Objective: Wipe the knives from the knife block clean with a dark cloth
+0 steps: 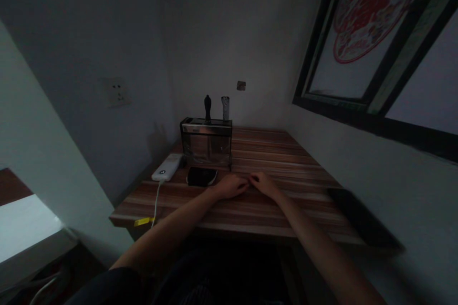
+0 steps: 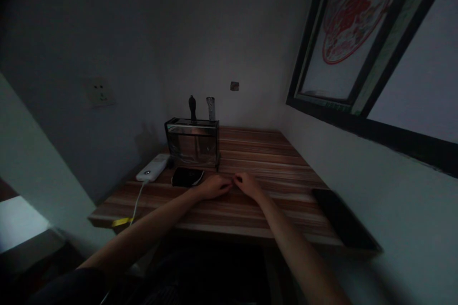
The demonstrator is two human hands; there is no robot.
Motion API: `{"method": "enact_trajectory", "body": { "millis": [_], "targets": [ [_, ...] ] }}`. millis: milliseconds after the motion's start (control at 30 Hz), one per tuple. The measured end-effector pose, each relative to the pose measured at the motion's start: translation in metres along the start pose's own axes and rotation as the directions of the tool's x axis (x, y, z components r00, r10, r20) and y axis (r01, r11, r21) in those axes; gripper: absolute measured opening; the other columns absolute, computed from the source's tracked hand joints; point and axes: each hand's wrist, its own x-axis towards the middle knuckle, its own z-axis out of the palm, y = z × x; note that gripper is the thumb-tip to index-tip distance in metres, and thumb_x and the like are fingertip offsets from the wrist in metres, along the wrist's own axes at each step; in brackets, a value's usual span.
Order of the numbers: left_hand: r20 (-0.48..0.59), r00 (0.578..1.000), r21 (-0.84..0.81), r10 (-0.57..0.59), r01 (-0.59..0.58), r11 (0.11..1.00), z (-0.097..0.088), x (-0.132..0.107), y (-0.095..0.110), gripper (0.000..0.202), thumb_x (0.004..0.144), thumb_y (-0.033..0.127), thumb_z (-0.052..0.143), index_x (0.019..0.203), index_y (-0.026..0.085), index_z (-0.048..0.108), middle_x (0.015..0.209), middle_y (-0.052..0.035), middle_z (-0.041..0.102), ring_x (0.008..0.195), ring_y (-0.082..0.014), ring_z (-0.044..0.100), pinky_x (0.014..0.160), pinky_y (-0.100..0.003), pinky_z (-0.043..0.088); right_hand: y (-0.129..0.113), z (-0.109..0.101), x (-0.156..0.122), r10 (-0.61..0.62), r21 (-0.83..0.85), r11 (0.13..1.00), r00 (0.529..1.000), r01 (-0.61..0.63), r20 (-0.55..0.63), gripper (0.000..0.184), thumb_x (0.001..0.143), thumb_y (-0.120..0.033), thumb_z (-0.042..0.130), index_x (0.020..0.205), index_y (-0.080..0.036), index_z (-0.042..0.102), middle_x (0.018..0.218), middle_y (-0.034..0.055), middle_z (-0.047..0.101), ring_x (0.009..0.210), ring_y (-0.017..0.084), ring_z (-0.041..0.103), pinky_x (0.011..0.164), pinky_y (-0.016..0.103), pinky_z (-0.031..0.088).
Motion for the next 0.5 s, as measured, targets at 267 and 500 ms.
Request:
{"method": "enact_trajectory", "body": {
  "millis": [267, 500],
  "targets": [
    [-0.007, 1.0, 0.011, -0.001, 0.002, 1.0, 0.0028, -0.0002, -0.0024, 0.027, 0.086, 0.03, 0.037, 0.078, 0.018, 0.059, 0.078, -0.0034, 0.065, 0.07, -0.0138, 0.059, 0.06, -0.02, 0.036, 0.0009, 0.0013, 0.0, 0.007, -0.005, 1.0, 1.0, -0.007, 0.001, 0.022, 0.078, -0.024, 0.044, 0.072, -0.015, 0.063, 0.07, 0.004, 0.065, 0.064, 0.015, 0.056, 0.059, 0.023, 0.036],
    [-0.015, 1.0, 0.012, 0.005, -0.005, 1.0, 0.0011, 0.0, -0.0003, 0.023, 0.085, 0.027, 0.039, 0.08, 0.018, 0.059, 0.079, -0.0034, 0.065, 0.072, -0.0137, 0.059, 0.061, -0.02, 0.036, 0.0, -0.0006, -0.0006, 0.008, -0.013, 1.0, 1.0, -0.008, 0.013, 0.021, 0.077, -0.024, 0.044, 0.072, -0.016, 0.063, 0.071, 0.0041, 0.065, 0.066, 0.015, 0.057, 0.059, 0.023, 0.037]
  ]
}}
